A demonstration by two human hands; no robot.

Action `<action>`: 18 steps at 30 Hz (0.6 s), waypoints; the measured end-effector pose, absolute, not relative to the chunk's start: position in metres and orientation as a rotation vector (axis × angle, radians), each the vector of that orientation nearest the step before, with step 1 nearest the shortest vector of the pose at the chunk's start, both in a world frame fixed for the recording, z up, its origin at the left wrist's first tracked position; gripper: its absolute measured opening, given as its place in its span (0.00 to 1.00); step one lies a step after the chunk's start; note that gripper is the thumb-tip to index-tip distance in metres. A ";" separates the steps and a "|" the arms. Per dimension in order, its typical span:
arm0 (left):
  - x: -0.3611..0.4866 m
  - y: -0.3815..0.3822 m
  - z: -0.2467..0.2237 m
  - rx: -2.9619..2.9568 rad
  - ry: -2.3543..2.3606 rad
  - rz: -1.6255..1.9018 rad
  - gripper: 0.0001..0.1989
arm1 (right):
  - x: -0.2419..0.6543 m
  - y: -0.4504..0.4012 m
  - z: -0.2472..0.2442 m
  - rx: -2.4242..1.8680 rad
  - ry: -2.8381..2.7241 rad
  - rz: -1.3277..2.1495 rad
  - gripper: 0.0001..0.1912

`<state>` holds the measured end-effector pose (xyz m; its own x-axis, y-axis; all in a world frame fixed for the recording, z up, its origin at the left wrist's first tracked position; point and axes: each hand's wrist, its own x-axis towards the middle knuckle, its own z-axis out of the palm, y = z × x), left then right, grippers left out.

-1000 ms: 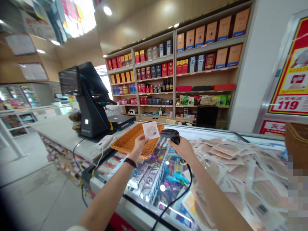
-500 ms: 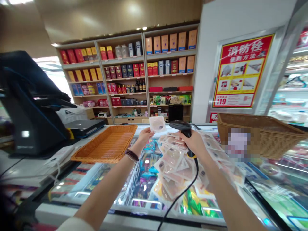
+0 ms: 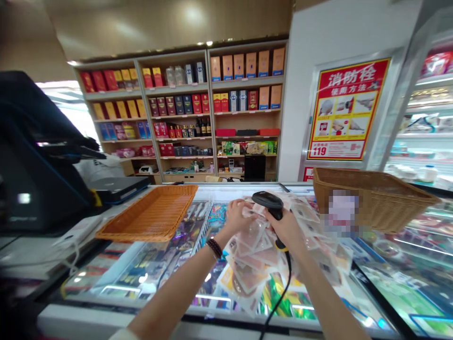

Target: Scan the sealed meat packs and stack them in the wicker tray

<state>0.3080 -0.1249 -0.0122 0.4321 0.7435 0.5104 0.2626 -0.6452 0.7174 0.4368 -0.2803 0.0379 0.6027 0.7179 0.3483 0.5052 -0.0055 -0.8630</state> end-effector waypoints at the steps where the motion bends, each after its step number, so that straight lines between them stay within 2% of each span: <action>1: 0.292 -0.127 -0.010 2.098 0.913 1.207 0.12 | 0.430 -0.275 0.032 -1.645 -1.040 0.257 0.24; 2: 0.276 -0.128 -0.005 2.073 0.954 1.279 0.09 | 0.423 -0.270 0.029 -1.617 -1.051 0.283 0.25; 6: 0.219 -0.119 0.039 2.197 0.813 1.538 0.09 | 0.386 -0.257 0.029 -1.453 -1.070 0.340 0.27; 11: 0.194 -0.099 0.095 2.140 0.549 1.587 0.09 | 0.345 -0.264 0.038 -1.382 -1.085 0.315 0.28; 14: 0.188 -0.103 0.093 2.046 0.564 1.556 0.10 | 0.335 -0.266 0.035 -1.350 -1.059 0.319 0.29; 18: 0.182 -0.143 0.046 1.799 0.602 1.524 0.10 | 0.322 -0.258 0.032 -1.349 -1.040 0.367 0.34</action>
